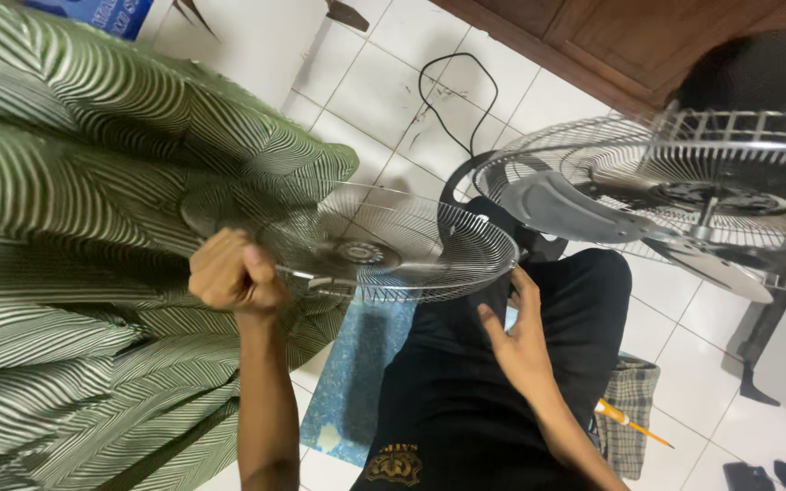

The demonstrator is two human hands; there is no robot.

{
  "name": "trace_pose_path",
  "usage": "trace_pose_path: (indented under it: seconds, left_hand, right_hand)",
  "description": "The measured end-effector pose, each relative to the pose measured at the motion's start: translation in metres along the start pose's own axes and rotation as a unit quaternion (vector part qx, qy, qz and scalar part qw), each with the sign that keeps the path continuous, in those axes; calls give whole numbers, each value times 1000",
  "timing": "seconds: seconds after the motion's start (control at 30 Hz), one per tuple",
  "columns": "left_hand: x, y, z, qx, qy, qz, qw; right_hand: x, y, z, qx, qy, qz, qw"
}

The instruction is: The person disassembles a standing fan by removing the front grille, fan blades, and rear grille. They use a screwdriver to loosen screws and detach the components, placing them on the floor.

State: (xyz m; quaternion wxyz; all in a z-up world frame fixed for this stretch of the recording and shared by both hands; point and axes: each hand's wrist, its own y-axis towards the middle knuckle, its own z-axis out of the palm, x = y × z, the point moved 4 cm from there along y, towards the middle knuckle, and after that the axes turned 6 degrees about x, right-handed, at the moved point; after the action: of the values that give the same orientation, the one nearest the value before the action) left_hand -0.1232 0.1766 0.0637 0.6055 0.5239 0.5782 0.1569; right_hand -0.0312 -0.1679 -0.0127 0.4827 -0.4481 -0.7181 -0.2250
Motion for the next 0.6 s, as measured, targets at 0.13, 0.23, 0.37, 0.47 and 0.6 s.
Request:
trace_pose_path:
  seconds: [0.13,0.23,0.37,0.47,0.6]
  left_hand:
    - [26,16,2,41,32,38,998]
    - [48,32,7,53,34,67,996]
    - [66,50,16,97,12,94,991]
    - [77,64,31,132,14,112,985]
    - [88,80,48,172,33,130,976]
  right_hand:
    - [35,15,15,4,-118,-45,992]
    - [62,30,26,-29,-183,-76,980]
    - [84,55,32,-10,-238,-91,967]
    - [92,77,44,-7,-203,-101,974]
    - [95,104,70,-40,-169,-110,979]
